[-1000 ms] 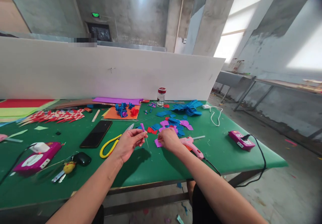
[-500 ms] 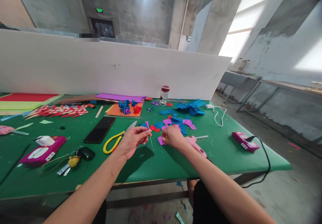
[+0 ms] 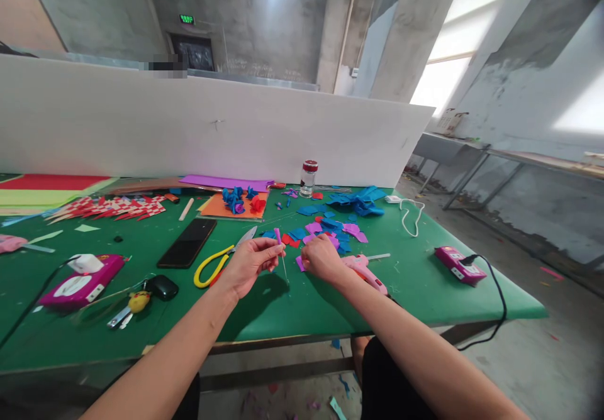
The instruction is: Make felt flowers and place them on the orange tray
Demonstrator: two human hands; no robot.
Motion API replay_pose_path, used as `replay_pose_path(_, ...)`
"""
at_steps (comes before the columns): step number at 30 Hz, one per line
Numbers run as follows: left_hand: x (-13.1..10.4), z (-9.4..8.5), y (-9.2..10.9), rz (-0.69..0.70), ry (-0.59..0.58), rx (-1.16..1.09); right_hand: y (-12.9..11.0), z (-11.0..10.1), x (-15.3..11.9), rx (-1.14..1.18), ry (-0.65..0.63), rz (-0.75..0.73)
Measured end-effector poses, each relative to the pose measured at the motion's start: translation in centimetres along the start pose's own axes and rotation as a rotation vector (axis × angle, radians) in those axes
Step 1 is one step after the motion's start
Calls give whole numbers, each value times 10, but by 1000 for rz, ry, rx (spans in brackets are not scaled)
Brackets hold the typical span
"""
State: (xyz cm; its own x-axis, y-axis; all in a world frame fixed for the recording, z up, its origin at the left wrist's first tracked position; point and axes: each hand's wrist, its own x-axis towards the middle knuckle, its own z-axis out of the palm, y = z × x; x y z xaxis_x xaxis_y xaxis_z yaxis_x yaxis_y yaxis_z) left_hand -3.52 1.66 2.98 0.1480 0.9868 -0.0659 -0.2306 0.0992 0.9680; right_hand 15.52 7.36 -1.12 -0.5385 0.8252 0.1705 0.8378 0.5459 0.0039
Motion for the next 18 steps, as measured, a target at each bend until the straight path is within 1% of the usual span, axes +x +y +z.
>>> replay_pose_path(8,0,-1,-1,8,7,1,12,-8,-3,26,4,3)
replay_pose_path(15,0,-1,-2,7,-8,10,2,-1,1,-42,6,-50)
replay_pose_path(18,-1,0,-2,1,-5,7,0,0,0,-57,15,-50)
